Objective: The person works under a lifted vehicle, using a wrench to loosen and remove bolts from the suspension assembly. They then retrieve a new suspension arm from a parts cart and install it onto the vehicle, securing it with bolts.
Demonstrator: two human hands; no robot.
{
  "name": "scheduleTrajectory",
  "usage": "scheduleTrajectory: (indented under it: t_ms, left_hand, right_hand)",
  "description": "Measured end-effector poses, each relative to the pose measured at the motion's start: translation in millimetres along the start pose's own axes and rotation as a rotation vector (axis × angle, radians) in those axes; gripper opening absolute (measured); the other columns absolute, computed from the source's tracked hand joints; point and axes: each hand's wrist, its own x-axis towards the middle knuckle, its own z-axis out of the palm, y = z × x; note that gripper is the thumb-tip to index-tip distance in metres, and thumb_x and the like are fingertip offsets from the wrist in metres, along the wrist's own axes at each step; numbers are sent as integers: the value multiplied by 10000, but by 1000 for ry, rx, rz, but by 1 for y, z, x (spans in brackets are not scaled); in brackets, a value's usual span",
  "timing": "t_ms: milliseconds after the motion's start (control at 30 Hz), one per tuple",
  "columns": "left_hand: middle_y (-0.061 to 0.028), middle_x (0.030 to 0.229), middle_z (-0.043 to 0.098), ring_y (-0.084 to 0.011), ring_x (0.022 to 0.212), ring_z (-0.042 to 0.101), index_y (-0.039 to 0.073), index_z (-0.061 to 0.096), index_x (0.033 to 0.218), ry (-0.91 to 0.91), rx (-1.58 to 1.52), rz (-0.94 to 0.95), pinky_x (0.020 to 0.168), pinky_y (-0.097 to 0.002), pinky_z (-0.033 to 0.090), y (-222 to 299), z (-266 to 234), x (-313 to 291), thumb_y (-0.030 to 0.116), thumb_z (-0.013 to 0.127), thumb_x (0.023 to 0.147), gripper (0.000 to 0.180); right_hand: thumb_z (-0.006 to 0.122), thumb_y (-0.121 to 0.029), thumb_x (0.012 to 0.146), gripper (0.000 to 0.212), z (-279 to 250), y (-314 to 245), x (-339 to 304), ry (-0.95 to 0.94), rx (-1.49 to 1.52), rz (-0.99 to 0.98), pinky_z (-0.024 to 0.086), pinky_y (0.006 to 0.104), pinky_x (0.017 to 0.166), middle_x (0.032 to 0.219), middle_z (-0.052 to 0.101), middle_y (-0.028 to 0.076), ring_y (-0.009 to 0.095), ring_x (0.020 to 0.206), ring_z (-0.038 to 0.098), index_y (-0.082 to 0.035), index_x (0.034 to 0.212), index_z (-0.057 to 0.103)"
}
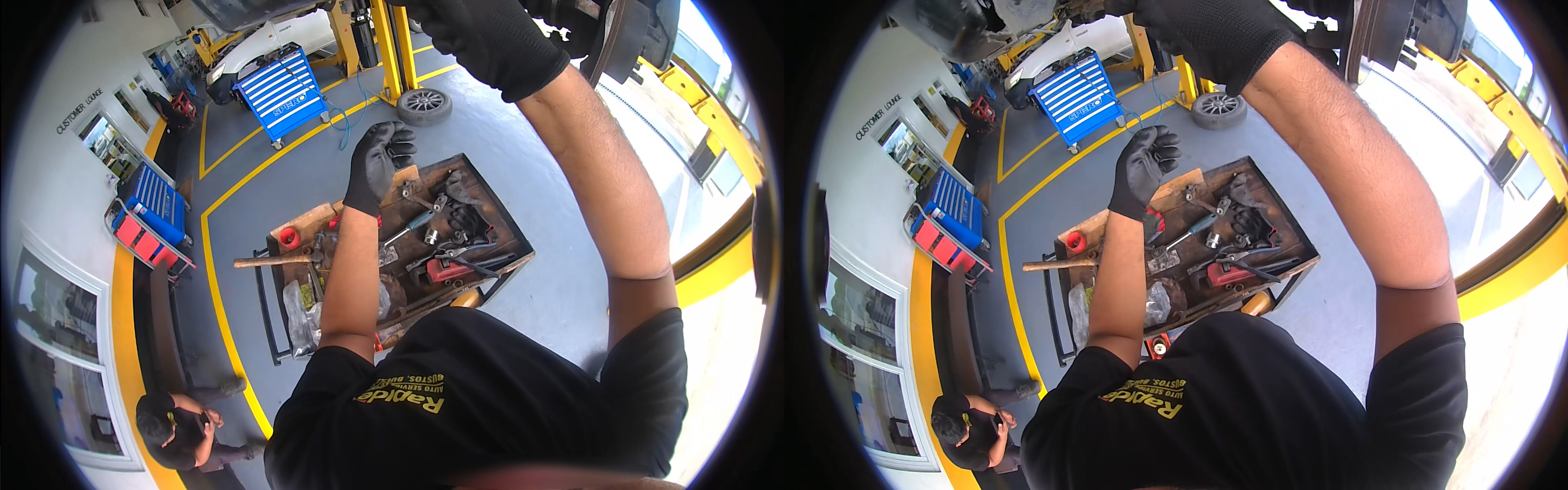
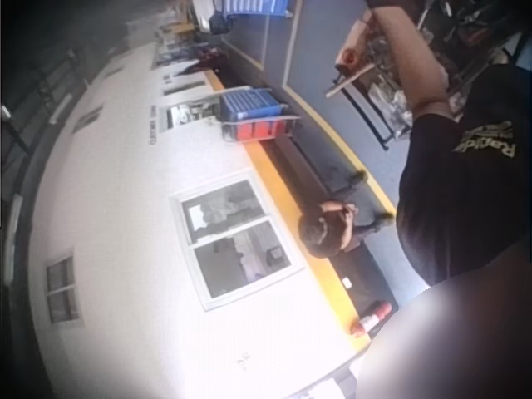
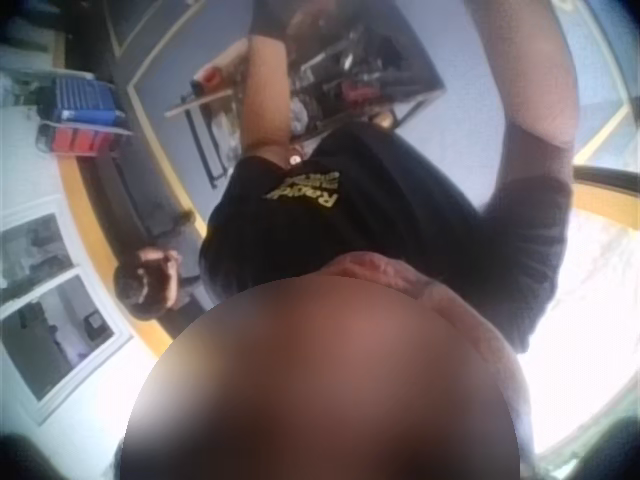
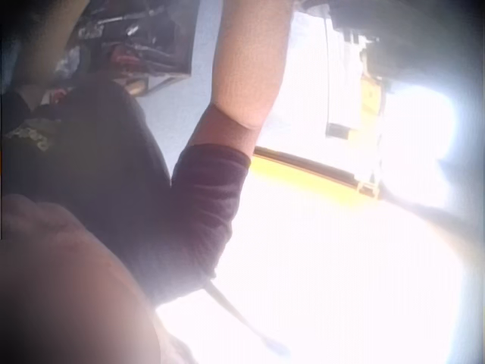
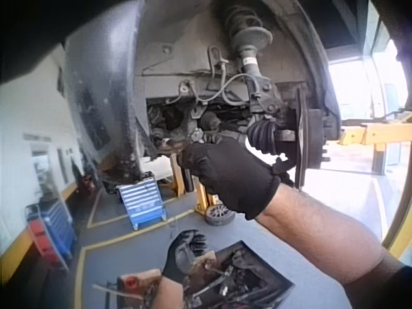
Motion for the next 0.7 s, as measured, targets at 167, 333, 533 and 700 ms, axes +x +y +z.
scheduleTrajectory:
  t_ms: [167,333,533,700]
  left_hand:
    - [-110,1036,753,-183,840,725,47,646,1204,-12,153,184,731,-321,586,22,47,14,305,579,1083,293]
    - [-146,1177,662,-180,1047,662,-3,570,1272,107,414,782,871,-297,542,79,116,12,215,691,1014,359]
    - [-216,1198,590,-338,1128,581,-50,492,1295,239,1118,1517,1003,-509,417,119,205,32,313,788,893,618]
    - [-108,783,699,-215,631,711,-38,564,1109,217,850,1310,584,-340,543,134,233,39,215,814,871,428]
  right_hand:
    - [618,-35,947,305,-19,-5,-11,55,329,85,552,400,701,895,728,150,296,796,719,-24,1245,685]
    - [627,-114,1046,560,-21,0,-35,286,1122,332,490,270,1005,1319,624,132,230,1228,630,-133,1553,390]
    - [659,-152,1005,569,4,-10,-109,482,1196,714,500,239,669,1021,622,61,89,768,616,-23,1494,397]
    - [634,-58,995,554,33,-33,-172,377,1345,975,486,228,707,1008,620,56,76,791,582,-30,1492,391]
